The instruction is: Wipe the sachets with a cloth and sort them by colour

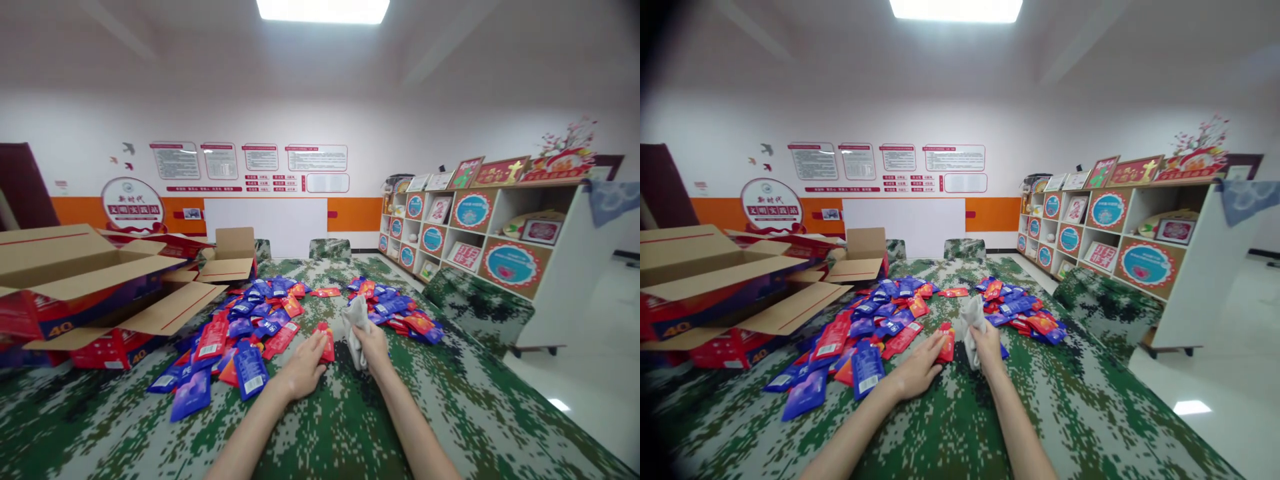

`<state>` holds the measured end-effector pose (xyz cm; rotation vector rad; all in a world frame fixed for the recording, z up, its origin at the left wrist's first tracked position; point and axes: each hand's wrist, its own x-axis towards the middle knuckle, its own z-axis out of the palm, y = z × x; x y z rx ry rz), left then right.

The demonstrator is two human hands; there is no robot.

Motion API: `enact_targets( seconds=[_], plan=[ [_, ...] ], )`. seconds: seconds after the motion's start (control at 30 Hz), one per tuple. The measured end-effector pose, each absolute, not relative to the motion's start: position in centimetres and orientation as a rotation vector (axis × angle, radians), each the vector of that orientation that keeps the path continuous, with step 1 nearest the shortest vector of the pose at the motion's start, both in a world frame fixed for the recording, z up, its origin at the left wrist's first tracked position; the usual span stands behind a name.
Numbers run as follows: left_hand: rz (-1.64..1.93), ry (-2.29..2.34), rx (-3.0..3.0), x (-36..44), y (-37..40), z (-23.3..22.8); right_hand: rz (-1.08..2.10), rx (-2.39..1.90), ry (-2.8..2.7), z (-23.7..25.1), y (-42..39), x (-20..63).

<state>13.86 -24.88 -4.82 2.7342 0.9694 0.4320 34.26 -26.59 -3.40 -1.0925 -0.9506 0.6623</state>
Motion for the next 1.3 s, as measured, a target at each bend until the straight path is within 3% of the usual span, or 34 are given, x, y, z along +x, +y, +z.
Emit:
enact_targets(
  seconds=[0.23, 0.6, 0.87, 1.03, 1.3],
  plan=[
    [0.33, 0.951, 2.732, 12.8, -27.4, -5.9, 0.131, -1.369, -2.008, -2.6, -27.2, 30.6],
    [0.415, 0.952, 2.698, 12.6, -27.0, -6.5, -0.22, -1.534, -2.245, -6.0, -21.9, 29.2],
    [0.327, 0.977, 2.682, 12.6, -26.7, -6.8, -0.178, -1.779, -2.124, -5.0, -17.1, 30.3],
    [0.37, 0.969, 2.676, 12.6, -27.1, -6.1, -0.153, -1.64, -2.118, -3.8, -21.2, 29.9],
    [0.429, 0.935, 2.647, 12.5, -27.4, -5.7, -0.141, -1.517, -2.17, -6.0, -25.9, 28.2]
  ],
)
